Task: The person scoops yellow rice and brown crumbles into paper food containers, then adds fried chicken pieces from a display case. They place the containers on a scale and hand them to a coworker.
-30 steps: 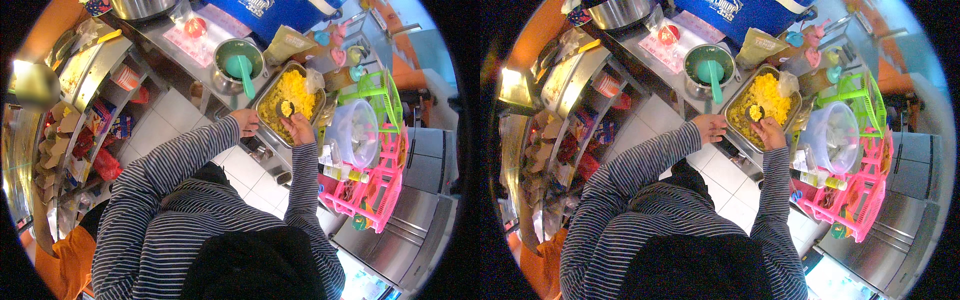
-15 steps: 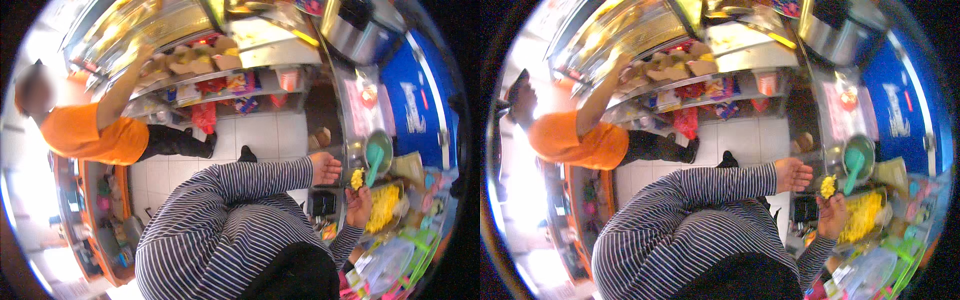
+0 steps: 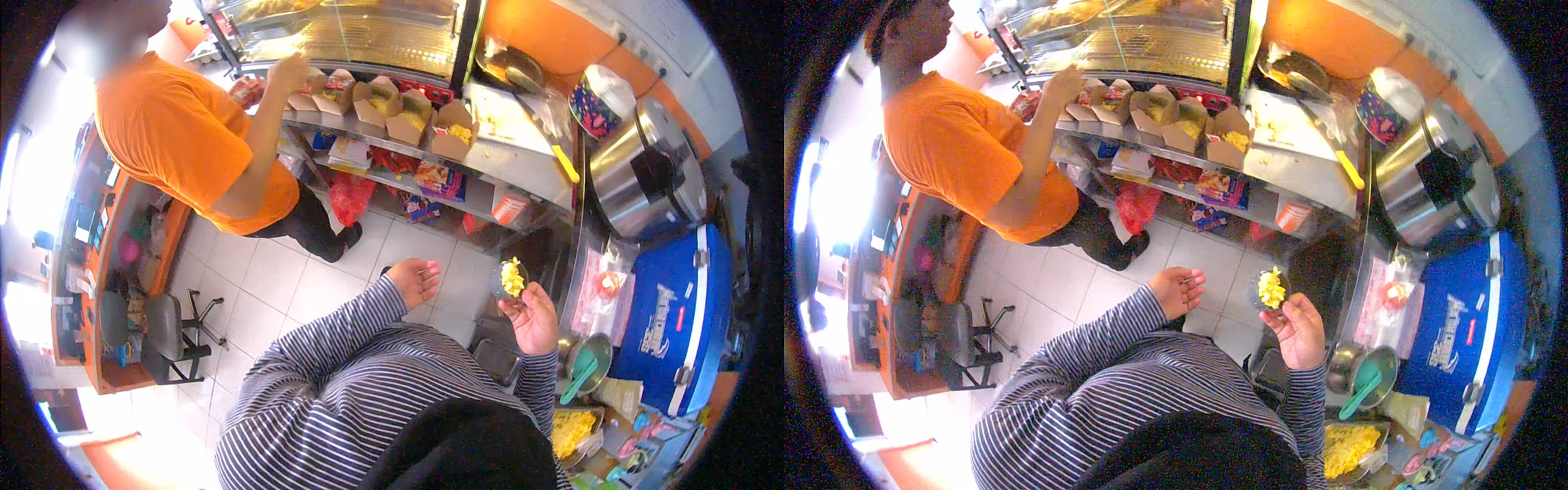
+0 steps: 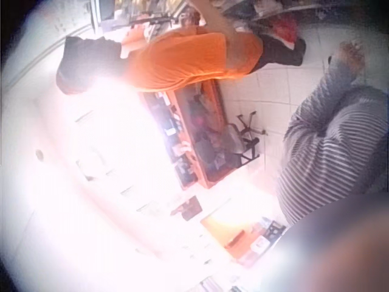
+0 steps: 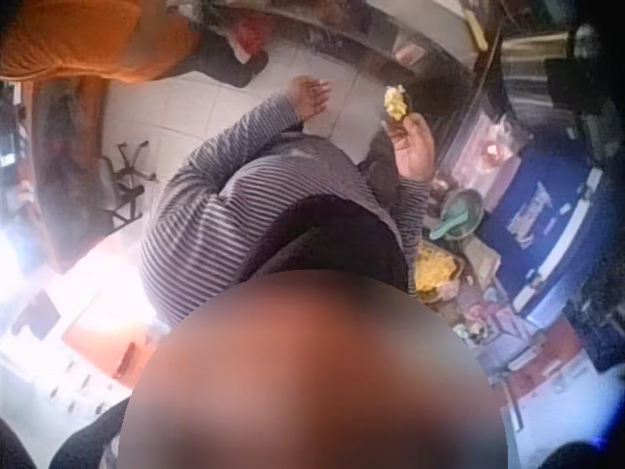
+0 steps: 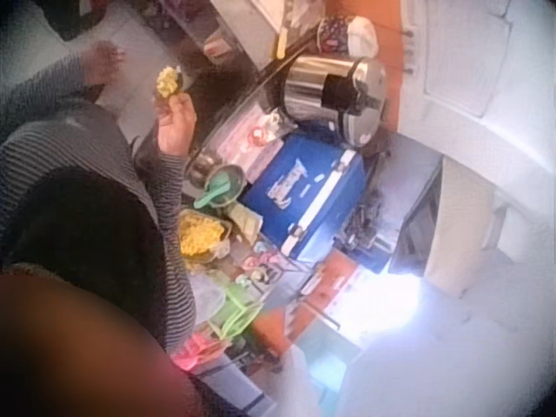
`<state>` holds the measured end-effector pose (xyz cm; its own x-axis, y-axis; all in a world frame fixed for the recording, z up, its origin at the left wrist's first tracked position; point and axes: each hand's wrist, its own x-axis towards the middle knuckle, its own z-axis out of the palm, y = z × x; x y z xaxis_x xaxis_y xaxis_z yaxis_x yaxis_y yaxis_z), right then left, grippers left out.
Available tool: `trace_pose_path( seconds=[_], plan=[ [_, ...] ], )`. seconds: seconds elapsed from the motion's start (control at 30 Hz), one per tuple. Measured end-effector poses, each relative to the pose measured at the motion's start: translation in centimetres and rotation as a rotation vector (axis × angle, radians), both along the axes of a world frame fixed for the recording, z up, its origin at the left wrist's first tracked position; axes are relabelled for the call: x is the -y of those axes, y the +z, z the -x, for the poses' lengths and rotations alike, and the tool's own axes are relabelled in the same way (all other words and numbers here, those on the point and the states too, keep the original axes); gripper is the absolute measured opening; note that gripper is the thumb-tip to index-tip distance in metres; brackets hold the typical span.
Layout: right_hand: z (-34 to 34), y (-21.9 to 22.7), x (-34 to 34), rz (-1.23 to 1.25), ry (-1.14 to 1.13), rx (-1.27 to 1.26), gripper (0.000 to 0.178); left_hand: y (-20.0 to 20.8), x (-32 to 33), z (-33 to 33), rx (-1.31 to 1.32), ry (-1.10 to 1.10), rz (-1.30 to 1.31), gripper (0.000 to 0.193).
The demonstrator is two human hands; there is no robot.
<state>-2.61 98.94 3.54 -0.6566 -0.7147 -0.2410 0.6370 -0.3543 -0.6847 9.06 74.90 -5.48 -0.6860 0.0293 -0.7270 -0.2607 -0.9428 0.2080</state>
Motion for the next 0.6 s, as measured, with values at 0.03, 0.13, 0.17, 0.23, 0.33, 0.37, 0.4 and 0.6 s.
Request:
trace_pose_path(
  seconds=[0.03,0.13,0.17,0.23,0.33,0.37,0.4,0.6],
  plan=[
    [0.6,0.3,1.4,0.006,0.044,-0.003,0.004,0.0,1.0,-0.3,0.022,0.059,-0.005,0.025],
    [3.0,1.2,5.6,-0.053,0.145,-0.031,0.007,-0.1,4.1,-0.8,0.018,0.172,0.004,0.025],
    [4.0,1.4,7.2,-0.062,0.186,-0.046,0.007,-0.2,5.1,-0.9,-0.030,0.214,-0.027,0.025],
    [6.4,1.6,10.8,-0.120,0.252,-0.074,0.007,-0.8,7.2,-0.8,-0.033,0.261,-0.028,0.025],
    [10.8,1.0,17.7,-0.189,0.346,-0.119,0.009,-2.3,10.6,-0.5,-0.011,0.319,-0.020,0.025],
    [12.4,0.7,20.2,-0.208,0.390,-0.127,0.009,-3.0,11.6,-0.6,-0.011,0.331,0.002,0.025],
    [14.0,0.2,22.9,-0.207,0.440,-0.159,0.009,-3.8,12.6,-0.8,-0.014,0.345,0.030,0.025],
    [22.0,-3.0,38.5,-0.317,0.434,-0.253,0.009,-10.8,15.8,-5.5,0.189,0.157,0.239,0.032]
  ],
)
